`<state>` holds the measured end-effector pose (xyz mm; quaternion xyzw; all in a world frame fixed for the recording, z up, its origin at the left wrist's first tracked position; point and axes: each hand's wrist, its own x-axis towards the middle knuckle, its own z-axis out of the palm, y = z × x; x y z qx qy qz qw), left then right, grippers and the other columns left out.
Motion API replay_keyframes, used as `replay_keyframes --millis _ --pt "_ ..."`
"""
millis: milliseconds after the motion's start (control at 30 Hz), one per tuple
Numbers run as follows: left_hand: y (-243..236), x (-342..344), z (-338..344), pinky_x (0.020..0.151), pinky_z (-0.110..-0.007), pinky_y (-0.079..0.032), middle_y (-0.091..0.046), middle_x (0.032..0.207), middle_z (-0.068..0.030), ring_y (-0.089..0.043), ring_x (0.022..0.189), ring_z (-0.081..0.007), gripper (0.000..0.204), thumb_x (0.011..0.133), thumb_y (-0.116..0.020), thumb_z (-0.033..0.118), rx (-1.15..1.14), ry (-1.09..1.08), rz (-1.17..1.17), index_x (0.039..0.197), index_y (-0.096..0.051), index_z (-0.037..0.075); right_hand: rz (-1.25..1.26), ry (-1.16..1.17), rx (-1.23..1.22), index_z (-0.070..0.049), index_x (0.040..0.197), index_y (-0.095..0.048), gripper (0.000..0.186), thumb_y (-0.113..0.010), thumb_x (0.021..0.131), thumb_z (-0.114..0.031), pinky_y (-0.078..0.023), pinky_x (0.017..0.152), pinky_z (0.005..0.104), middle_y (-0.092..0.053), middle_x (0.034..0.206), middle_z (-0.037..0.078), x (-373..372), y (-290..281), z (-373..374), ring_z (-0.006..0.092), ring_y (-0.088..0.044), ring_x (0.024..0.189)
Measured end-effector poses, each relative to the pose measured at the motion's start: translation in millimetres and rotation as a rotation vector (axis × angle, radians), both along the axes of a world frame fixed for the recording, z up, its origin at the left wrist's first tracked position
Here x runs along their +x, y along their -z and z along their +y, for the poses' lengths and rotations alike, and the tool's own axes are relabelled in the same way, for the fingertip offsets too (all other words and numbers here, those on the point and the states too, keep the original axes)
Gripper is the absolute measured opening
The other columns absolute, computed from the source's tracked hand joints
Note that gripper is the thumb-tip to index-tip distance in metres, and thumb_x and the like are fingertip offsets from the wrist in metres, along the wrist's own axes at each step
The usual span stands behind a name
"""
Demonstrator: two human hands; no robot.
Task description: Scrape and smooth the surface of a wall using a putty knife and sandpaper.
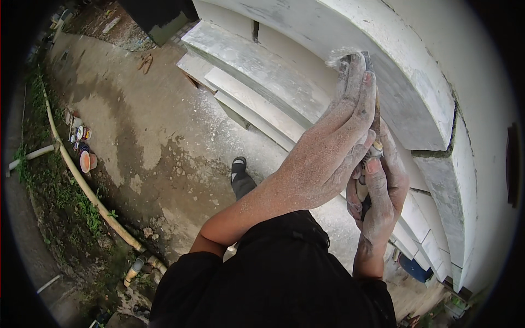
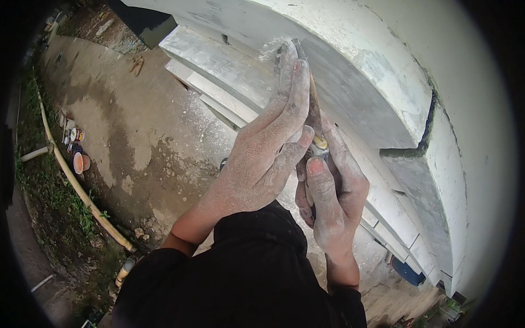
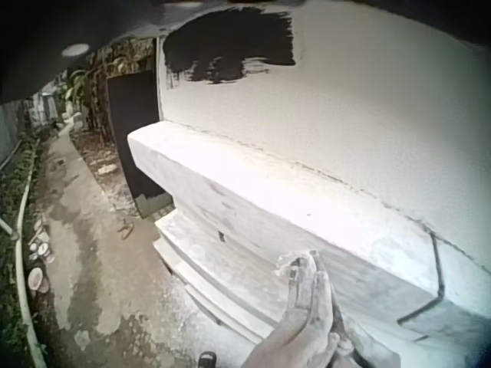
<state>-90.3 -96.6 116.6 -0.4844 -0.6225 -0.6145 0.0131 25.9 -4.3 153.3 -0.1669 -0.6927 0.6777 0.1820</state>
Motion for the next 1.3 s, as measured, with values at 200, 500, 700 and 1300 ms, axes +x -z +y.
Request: replay_keyframes --millis 200,500,700,1300 --pt "-2.7 2.9 1.9 0.121 -0.050 -0.018 -0.002 0.161 -0.0300 -0.005 0.149 -0.0462 0.066 0.101 -0.045 0.009 -0.012 -0.022 0.014 0.156 -0.011 -0.003 -0.013 -0.025 -0.046 0.009 0.147 -0.037 0.056 -0.053 0.103 -0.023 -0.028 0.039 0.0198 -0.053 0.066 0.002 9.1 -6.4 2.1 0.0030 -0.039 0.044" --pt "-4.1 6.5 5.8 0.121 -0.047 -0.020 -0.009 0.162 -0.0268 -0.011 0.150 -0.0429 0.062 0.102 -0.046 0.011 0.020 -0.015 -0.008 0.156 -0.017 0.000 -0.010 0.015 -0.044 0.008 0.147 -0.036 0.056 -0.053 0.103 -0.020 -0.030 0.037 0.0197 -0.055 0.072 0.005 11.0 -11.6 -1.3 0.0026 -0.040 0.042" --pt "-10.8 20.6 7.2 0.121 -0.050 -0.017 -0.007 0.160 -0.0326 -0.008 0.149 -0.0478 0.065 0.102 -0.044 0.011 0.024 -0.055 -0.002 0.154 -0.011 -0.007 -0.008 -0.005 -0.035 0.007 0.146 -0.041 0.054 -0.055 0.102 -0.021 -0.029 0.037 0.0178 -0.057 0.075 0.006 18.4 -14.3 -1.5 0.0026 -0.041 0.043" --pt "-14.5 -7.6 4.8 0.120 -0.046 -0.020 -0.016 0.159 -0.0323 -0.012 0.149 -0.0434 0.060 0.103 -0.044 0.012 0.060 -0.254 0.006 0.153 -0.018 -0.007 -0.011 -0.026 0.078 0.009 0.141 -0.046 0.059 -0.061 0.094 -0.024 -0.032 0.032 0.0171 -0.059 0.069 0.004 -29.6 -28.1 1.3 0.0026 -0.044 0.038"
